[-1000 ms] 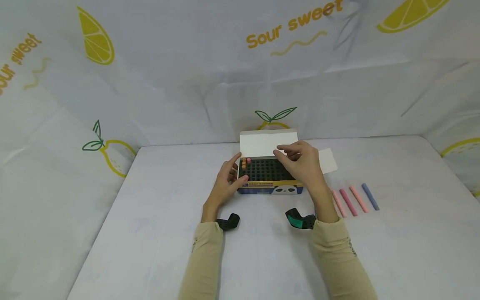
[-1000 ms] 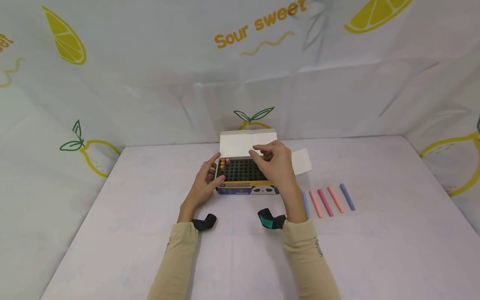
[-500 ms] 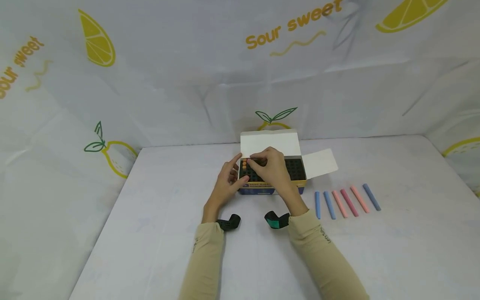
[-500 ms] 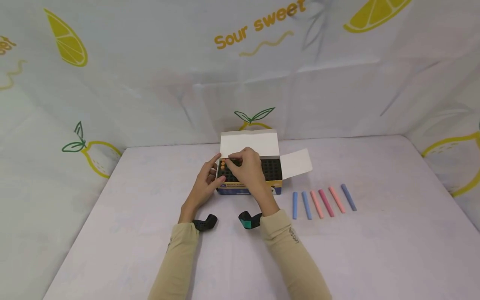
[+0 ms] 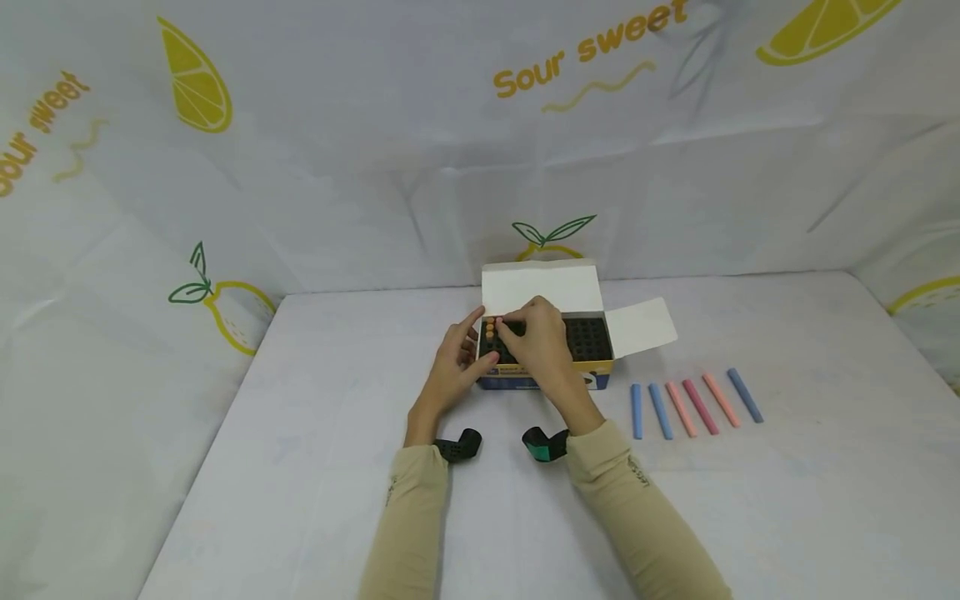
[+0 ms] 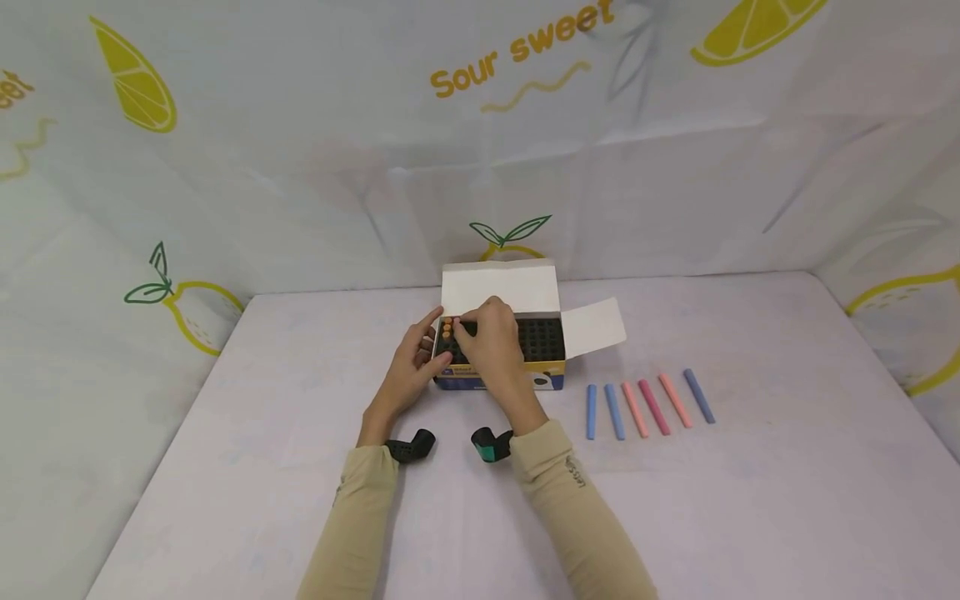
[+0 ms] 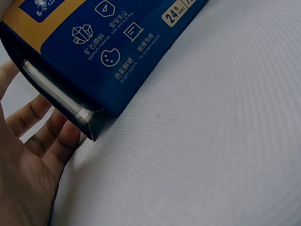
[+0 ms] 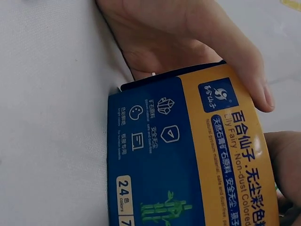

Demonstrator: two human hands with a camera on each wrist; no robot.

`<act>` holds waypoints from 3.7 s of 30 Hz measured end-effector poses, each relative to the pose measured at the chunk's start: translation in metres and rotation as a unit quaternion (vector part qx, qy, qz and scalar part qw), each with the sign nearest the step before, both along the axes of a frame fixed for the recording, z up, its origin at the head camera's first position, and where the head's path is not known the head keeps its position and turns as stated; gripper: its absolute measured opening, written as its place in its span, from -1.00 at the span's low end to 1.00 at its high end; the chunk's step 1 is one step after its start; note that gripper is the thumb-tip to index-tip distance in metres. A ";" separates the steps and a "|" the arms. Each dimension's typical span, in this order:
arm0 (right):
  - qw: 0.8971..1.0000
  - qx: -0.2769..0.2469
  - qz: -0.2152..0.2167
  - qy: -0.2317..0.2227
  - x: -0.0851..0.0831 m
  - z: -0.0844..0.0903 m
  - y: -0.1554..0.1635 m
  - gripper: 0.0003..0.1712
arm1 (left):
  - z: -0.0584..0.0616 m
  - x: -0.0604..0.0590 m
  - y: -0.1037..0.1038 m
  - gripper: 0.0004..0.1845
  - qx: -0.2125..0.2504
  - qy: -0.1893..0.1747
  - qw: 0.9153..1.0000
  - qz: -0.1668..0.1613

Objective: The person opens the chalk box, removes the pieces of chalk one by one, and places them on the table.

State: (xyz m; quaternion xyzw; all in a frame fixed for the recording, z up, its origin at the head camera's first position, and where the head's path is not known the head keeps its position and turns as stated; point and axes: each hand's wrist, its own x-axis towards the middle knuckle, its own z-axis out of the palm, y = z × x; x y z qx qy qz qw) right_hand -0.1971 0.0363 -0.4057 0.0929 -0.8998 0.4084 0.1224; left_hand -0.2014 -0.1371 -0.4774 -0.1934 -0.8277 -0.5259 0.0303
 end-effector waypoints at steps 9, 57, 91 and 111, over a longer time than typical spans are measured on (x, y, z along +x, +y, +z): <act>1.000 -0.006 -0.007 0.010 0.001 0.001 -0.004 -0.77 | 0.001 0.001 0.000 0.00 -0.002 -0.002 1.000 0.001; 0.985 -0.123 0.002 0.124 0.015 0.038 0.022 -0.76 | 0.002 0.002 0.002 0.05 -0.007 0.004 1.000 0.005; 0.980 -0.099 -0.049 0.167 0.052 0.046 0.104 -0.92 | 0.003 0.002 0.001 -0.05 0.002 -0.001 1.000 -0.004; 0.985 -0.004 -0.079 0.151 0.068 0.047 0.170 -0.83 | 0.002 0.003 0.001 -0.10 -0.019 0.002 1.000 0.003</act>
